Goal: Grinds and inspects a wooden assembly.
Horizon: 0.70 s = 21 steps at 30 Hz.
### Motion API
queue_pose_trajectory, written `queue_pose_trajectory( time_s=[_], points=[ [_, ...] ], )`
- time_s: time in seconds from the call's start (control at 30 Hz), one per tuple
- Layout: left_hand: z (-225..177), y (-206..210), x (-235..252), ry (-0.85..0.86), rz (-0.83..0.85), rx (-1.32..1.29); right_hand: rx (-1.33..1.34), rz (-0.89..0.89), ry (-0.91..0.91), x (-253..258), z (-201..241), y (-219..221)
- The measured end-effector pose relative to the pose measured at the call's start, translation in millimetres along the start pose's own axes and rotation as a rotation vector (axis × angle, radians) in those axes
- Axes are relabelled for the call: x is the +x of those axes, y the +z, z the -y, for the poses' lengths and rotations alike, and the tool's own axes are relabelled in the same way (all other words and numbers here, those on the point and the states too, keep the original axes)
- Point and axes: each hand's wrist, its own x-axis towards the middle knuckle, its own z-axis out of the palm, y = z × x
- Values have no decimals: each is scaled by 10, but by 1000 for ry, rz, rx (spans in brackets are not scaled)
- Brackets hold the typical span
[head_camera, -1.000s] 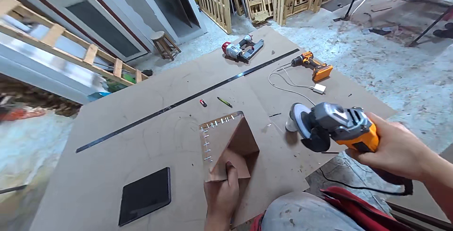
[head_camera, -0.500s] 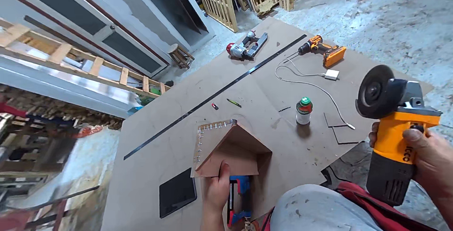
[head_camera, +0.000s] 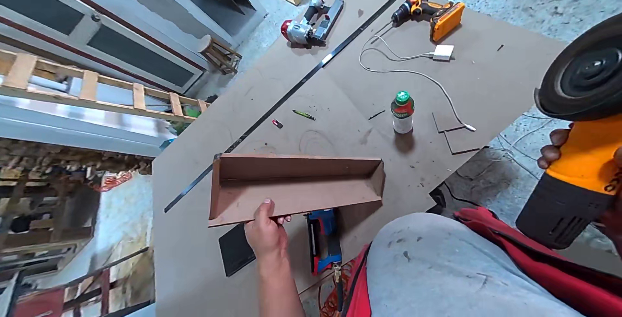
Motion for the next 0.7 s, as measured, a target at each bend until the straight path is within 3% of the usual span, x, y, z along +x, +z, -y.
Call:
queue_pose_trajectory(
  time_s=[0.13, 0.37, 0.6, 0.7],
  points=[
    [478, 93, 78, -243, -58, -167, 32, 29, 0, 0, -126, -195],
    [1397, 396, 346, -574, -116, -323, 23, -83, -95, -85, 204, -194],
    [1705, 630, 476, -795, 62, -84, 57, -145, -137, -160, 415, -215],
    [1549, 601, 287, -785, 323, 102, 108, -124, -170, -130, 492, -131]
  ],
)
